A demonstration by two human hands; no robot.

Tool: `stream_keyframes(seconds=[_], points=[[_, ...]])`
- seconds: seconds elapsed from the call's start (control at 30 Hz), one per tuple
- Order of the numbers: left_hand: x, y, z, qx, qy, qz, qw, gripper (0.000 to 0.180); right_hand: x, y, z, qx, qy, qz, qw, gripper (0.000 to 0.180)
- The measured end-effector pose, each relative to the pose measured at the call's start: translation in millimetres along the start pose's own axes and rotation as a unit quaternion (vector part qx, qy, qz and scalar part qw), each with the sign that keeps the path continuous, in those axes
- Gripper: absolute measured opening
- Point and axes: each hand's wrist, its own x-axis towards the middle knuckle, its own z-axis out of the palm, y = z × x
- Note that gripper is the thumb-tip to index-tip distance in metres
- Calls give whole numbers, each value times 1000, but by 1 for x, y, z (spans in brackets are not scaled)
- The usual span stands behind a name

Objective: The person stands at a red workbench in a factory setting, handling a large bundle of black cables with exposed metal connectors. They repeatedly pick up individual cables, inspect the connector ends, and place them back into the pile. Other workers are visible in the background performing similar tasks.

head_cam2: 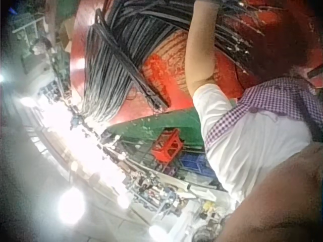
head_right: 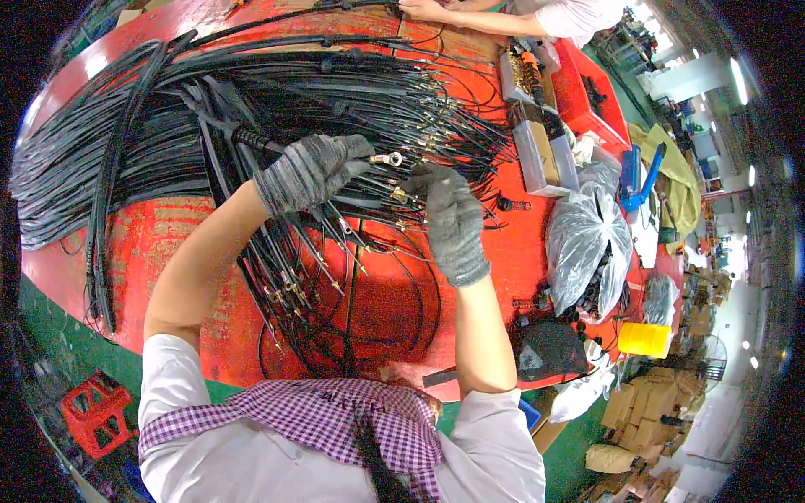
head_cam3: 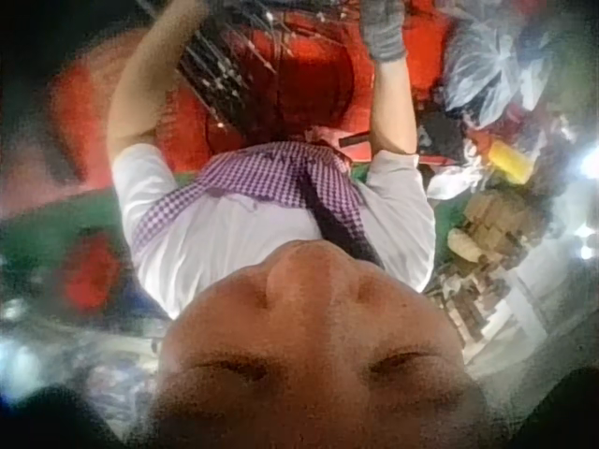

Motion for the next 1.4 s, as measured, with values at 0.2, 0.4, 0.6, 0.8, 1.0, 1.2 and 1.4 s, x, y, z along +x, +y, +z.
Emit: stream_keyframes(seconds=[0.2,0.4,0.6,0.8,1.0,1.2,1.4], points=[[0,-2,3,-15,-3,-6,1000,22,2,-3,8,37,5,70,997,49],[1,1,1,-8,2,8,1000,23,-2,7,11,42,28,75,996,72],[1,-1,2,-8,-10,-11,1000,23,1,-2,9,-68,11,-6,998,49],[-1,-16,9,35,4,105,994,27,-1,-4,12,-99,37,-7,994,61],[-1,-16,8,-10,-5,72,997,29,-4,-16,17,-25,82,4,996,60],[1,-7,2,34,-37,55,997,30,-8,3,13,-20,69,11,997,61],[0,-4,-1,50,-7,114,992,30,-7,3,13,41,68,2,997,58]])
